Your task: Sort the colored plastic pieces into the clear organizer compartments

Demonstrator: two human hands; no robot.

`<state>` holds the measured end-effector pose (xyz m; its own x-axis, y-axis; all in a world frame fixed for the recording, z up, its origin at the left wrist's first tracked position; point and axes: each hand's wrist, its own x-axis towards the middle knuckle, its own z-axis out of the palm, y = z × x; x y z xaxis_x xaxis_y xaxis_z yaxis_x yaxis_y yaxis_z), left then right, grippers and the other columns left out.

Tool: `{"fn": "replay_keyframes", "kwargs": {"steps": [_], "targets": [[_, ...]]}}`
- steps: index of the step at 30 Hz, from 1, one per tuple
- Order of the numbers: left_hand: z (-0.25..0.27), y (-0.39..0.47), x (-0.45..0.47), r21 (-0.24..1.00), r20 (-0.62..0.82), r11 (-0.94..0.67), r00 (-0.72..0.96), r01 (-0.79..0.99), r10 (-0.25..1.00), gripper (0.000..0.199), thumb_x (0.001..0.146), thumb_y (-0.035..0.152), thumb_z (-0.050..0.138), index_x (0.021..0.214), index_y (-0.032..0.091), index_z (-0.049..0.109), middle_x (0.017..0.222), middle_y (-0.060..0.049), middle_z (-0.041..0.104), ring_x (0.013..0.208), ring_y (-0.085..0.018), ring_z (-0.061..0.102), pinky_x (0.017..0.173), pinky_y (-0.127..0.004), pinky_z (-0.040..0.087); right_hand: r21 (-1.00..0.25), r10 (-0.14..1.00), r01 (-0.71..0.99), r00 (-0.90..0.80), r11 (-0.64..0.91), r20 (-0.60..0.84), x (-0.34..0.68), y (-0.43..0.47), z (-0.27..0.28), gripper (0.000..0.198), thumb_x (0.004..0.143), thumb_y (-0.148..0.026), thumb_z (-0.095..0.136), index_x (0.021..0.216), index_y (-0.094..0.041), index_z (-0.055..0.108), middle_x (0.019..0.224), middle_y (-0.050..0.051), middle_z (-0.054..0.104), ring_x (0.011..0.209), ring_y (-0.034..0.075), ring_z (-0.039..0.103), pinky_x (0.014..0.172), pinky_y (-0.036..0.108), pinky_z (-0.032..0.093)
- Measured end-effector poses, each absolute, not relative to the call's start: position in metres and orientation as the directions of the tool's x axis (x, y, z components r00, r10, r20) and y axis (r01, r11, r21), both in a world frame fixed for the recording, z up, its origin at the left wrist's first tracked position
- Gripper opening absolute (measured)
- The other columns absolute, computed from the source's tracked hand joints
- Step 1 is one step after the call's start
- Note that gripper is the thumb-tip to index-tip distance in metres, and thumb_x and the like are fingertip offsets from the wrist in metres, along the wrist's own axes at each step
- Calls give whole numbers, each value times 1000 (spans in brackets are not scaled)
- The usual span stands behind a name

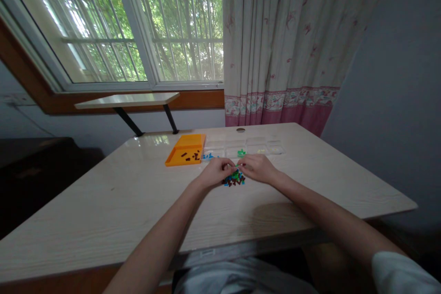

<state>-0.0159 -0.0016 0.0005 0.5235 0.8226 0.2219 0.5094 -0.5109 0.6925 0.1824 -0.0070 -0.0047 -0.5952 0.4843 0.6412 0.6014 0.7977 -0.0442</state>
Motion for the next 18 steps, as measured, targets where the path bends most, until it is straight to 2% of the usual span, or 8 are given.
{"fn": "replay_keyframes", "kwargs": {"steps": [4, 12, 18], "targets": [[0, -1, -16, 694, 226, -511, 521, 507, 823, 29, 75, 37, 51, 79, 12, 64, 44, 6, 39, 42, -6, 33, 42, -17, 22, -27, 476, 600, -606, 799, 638, 182, -7, -5, 17, 84, -28, 47, 84, -19, 62, 75, 4, 64, 68, 13, 58, 62, 22, 38], [4, -1, -18, 628, 307, -555, 482, 546, 821, 28, 74, 37, 54, 82, 14, 66, 47, 6, 40, 46, -6, 36, 45, -17, 25, -245, 602, 605, -502, 758, 621, 181, -7, -6, 19, 80, -34, 54, 90, -19, 61, 77, 2, 63, 69, 11, 57, 61, 20, 38], [4, 0, -18, 625, 318, -557, 472, 547, 822, 28, 73, 38, 54, 82, 14, 66, 46, 7, 38, 45, -6, 35, 45, -17, 24, -299, 622, 584, -493, 755, 608, 182, -6, -7, 17, 80, -31, 56, 90, -20, 63, 78, 2, 62, 65, 10, 55, 59, 19, 38]]}}
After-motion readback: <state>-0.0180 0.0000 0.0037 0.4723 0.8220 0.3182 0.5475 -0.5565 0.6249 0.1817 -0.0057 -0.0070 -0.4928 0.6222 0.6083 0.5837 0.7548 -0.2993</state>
